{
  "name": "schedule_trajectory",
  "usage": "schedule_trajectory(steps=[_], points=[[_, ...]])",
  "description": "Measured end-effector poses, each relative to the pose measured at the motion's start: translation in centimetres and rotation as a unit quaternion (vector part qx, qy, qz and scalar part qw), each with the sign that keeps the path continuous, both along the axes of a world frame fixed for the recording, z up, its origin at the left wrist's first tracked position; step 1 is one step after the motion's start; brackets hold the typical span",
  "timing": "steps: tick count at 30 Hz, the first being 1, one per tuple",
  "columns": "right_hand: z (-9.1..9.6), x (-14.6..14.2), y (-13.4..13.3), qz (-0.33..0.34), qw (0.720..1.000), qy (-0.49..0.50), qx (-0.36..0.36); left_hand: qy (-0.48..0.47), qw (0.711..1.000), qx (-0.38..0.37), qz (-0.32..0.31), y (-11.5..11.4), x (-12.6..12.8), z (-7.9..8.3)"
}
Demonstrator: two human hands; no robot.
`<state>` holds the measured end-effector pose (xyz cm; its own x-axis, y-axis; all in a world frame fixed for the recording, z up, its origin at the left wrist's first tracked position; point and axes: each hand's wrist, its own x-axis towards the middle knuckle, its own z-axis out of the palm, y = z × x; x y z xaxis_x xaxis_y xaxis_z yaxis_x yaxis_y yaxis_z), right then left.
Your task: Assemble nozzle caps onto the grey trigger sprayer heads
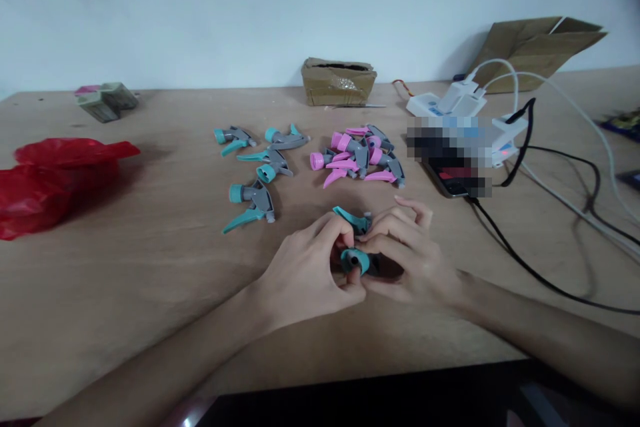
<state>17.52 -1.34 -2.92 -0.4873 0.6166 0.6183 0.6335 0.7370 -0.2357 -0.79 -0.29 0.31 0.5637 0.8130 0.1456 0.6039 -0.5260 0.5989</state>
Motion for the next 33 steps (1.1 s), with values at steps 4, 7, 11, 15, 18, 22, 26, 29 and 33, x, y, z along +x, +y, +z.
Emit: schedule_trajectory(steps=[4, 7, 11, 15, 18, 22, 26, 29, 33], points=[[0.0, -0.1, 0.2, -0.018, 1.000, -0.005, 0.010, -0.010, 0.999, 0.009, 0.030, -0.3, 0.2, -0.2], [0.1, -0.1, 0.3, -0.042, 0.999, -0.006, 0.020, -0.008, 0.997, 0.036, 0.068, -0.5, 0.3, -0.6], [0.1, -0.3, 0.4, -0.078, 0.996, -0.021, 0.039, -0.011, 0.990, 0.113, 0.084, -0.7, 0.4, -1.1], [0.2, -0.6, 0.4, -0.108, 0.992, -0.044, 0.042, 0.010, 0.981, 0.180, 0.073, -0.9, 0.5, -1.2], [0.2, -0.7, 0.3, -0.120, 0.991, -0.049, 0.038, 0.021, 0.976, 0.205, 0.069, -0.8, 0.5, -1.2], [0.4, -0.7, 0.0, -0.124, 0.991, -0.034, 0.021, 0.013, 0.975, 0.194, 0.106, 0.4, -0.1, -1.2], [0.7, -0.2, 0.1, -0.115, 0.993, 0.012, -0.002, -0.070, 0.986, 0.068, 0.137, 1.7, -1.0, -0.9], [0.7, 0.5, 0.5, -0.102, 0.994, 0.035, -0.014, -0.143, 0.981, -0.022, 0.130, 1.9, -1.2, -0.4], [0.5, 0.9, 1.1, -0.080, 0.995, 0.047, -0.035, -0.192, 0.962, -0.154, 0.122, 1.8, -0.9, 0.5]])
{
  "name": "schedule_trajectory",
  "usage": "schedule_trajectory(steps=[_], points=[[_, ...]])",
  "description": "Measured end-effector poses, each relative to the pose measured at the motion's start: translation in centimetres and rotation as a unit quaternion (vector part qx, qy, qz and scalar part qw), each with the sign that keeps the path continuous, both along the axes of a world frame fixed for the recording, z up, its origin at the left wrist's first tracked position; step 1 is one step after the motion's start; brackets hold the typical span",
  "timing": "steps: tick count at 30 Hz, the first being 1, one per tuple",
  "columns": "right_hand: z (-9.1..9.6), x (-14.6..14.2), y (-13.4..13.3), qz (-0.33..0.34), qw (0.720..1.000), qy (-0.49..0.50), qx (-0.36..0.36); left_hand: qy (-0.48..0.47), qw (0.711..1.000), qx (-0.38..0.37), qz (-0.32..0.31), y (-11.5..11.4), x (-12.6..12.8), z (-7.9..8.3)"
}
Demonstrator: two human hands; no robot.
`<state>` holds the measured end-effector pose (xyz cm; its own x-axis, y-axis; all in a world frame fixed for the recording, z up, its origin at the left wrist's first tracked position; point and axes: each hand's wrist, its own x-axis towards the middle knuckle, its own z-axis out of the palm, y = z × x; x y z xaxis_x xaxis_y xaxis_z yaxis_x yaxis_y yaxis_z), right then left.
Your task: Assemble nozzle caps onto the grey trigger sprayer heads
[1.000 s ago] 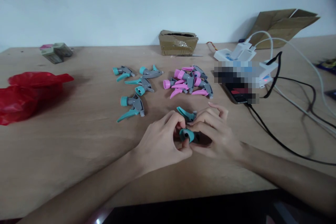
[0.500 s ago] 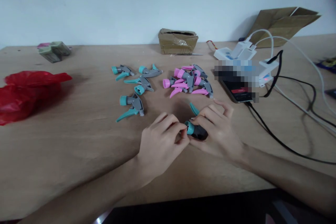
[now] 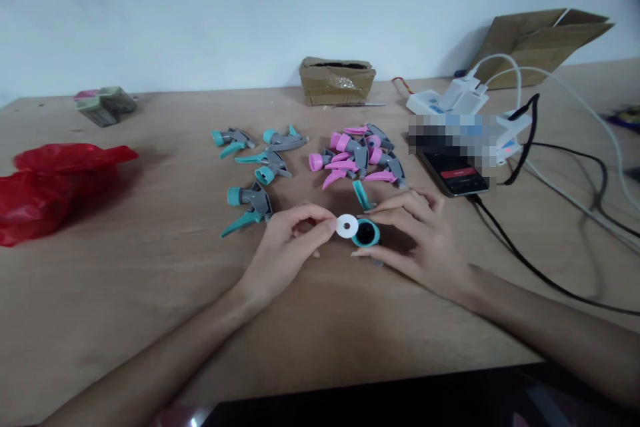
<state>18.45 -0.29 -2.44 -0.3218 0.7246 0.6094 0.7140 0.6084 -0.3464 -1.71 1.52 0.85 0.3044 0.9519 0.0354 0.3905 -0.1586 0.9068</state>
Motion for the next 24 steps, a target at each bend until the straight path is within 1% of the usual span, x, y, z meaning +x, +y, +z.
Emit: schedule_trajectory(steps=[2, 4, 8, 11, 15, 20, 24], points=[[0.0, 0.0, 0.0, 0.013, 1.000, 0.003, -0.013, -0.019, 0.998, -0.053, -0.034, -0.1, 0.2, 0.3], [0.0, -0.2, 0.0, 0.026, 0.999, 0.007, -0.027, -0.025, 0.996, -0.063, -0.062, -0.2, 0.4, 0.3], [0.0, -0.4, -0.2, 0.046, 0.998, 0.019, -0.044, -0.002, 0.997, -0.015, -0.069, -0.5, 0.4, -0.1], [0.0, -0.4, -0.2, 0.053, 0.997, 0.024, -0.048, 0.024, 0.998, 0.021, -0.057, -0.7, 0.2, -0.4], [0.0, -0.4, -0.2, 0.057, 0.997, 0.028, -0.044, 0.033, 0.997, 0.062, -0.039, -0.8, 0.1, -0.6], [-0.2, -0.3, -0.2, 0.057, 0.997, 0.018, -0.042, 0.049, 0.991, 0.108, -0.059, -1.1, 0.2, -0.8], [-0.3, -0.3, -0.2, 0.057, 0.998, 0.001, -0.023, 0.077, 0.986, 0.133, -0.061, -1.3, 0.4, -0.8]])
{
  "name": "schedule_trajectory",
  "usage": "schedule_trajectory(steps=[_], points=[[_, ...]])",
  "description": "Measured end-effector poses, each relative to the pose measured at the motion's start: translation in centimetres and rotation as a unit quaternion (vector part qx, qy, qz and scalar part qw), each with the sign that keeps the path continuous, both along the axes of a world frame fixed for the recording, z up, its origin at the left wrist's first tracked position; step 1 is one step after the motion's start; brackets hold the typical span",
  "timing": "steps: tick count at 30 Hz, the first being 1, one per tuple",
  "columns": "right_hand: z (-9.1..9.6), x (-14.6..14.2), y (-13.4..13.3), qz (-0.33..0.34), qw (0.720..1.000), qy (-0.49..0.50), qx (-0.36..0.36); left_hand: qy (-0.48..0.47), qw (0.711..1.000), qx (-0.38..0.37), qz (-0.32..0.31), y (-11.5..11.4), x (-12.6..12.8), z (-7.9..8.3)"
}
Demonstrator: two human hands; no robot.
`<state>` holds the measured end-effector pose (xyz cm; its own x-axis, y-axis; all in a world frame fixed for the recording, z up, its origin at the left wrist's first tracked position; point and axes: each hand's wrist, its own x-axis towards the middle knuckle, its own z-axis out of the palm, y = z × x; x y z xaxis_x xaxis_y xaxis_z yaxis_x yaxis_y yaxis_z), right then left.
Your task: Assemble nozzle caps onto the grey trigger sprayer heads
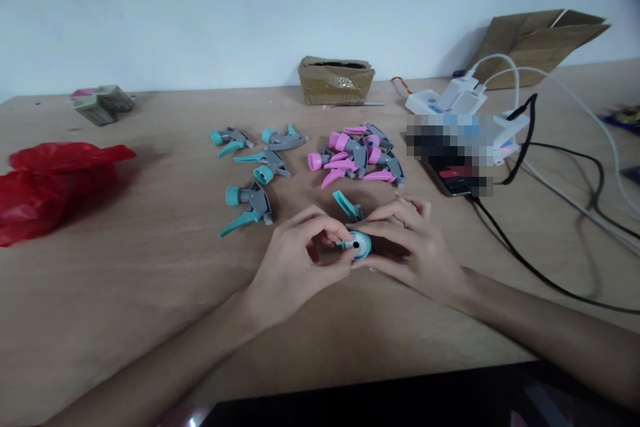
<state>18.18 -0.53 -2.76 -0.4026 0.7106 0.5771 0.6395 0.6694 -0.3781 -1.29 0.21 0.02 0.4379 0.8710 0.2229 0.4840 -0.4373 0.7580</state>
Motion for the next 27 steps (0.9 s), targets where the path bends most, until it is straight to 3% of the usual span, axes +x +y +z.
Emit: schedule_trajectory(steps=[11, 21, 27], points=[[0.3, -0.4, -0.3, -0.018, 0.999, -0.002, 0.038, 0.070, 0.990, 0.102, 0.061, -0.6, 0.1, 0.1], [-0.1, -0.3, -0.2, -0.016, 0.999, -0.024, 0.033, 0.009, 0.999, 0.044, -0.011, 0.0, 0.0, -0.2], [-0.3, 0.1, 0.3, -0.044, 0.998, -0.024, 0.028, 0.047, 0.996, 0.056, -0.049, 0.0, -0.3, -0.8]])
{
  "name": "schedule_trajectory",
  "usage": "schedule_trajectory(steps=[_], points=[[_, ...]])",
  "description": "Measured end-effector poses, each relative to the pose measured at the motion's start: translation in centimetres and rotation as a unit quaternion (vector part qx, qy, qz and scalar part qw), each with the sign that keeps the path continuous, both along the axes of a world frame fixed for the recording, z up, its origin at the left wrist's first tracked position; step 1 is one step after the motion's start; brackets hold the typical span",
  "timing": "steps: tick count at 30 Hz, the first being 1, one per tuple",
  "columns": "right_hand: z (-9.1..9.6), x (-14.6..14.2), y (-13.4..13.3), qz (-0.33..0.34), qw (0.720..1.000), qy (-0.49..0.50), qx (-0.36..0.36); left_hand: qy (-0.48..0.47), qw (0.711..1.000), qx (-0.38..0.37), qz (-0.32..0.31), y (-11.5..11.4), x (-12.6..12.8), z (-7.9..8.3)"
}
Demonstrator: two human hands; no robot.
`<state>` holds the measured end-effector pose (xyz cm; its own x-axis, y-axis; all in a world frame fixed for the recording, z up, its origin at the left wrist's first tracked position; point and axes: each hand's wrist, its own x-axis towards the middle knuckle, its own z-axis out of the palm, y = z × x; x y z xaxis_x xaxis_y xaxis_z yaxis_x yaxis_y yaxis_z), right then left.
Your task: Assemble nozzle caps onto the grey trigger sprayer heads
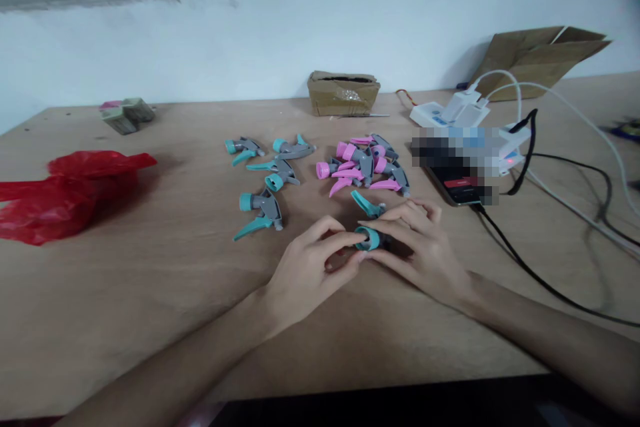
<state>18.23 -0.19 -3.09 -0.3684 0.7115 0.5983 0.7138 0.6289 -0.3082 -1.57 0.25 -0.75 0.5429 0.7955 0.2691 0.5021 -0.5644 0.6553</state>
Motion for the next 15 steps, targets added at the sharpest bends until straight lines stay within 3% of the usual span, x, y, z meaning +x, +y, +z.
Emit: schedule_trajectory(steps=[5, 9, 12, 15], points=[[-0.1, -0.4, 0.2, 0.011, 1.000, -0.010, 0.000, 0.046, 0.999, -0.015, 0.011, -0.1, 0.1, 0.0], [0.1, -1.4, 0.2, 0.015, 0.999, -0.025, -0.018, 0.097, 0.995, -0.030, 0.023, -0.5, -0.5, 1.0], [0.9, -2.7, 0.5, 0.028, 0.999, -0.024, -0.029, 0.118, 0.993, -0.022, 0.023, -0.9, -2.3, 2.1], [1.9, -4.7, 1.3, 0.044, 0.999, -0.017, -0.026, 0.128, 0.988, 0.048, 0.071, -1.0, -4.9, 2.9]])
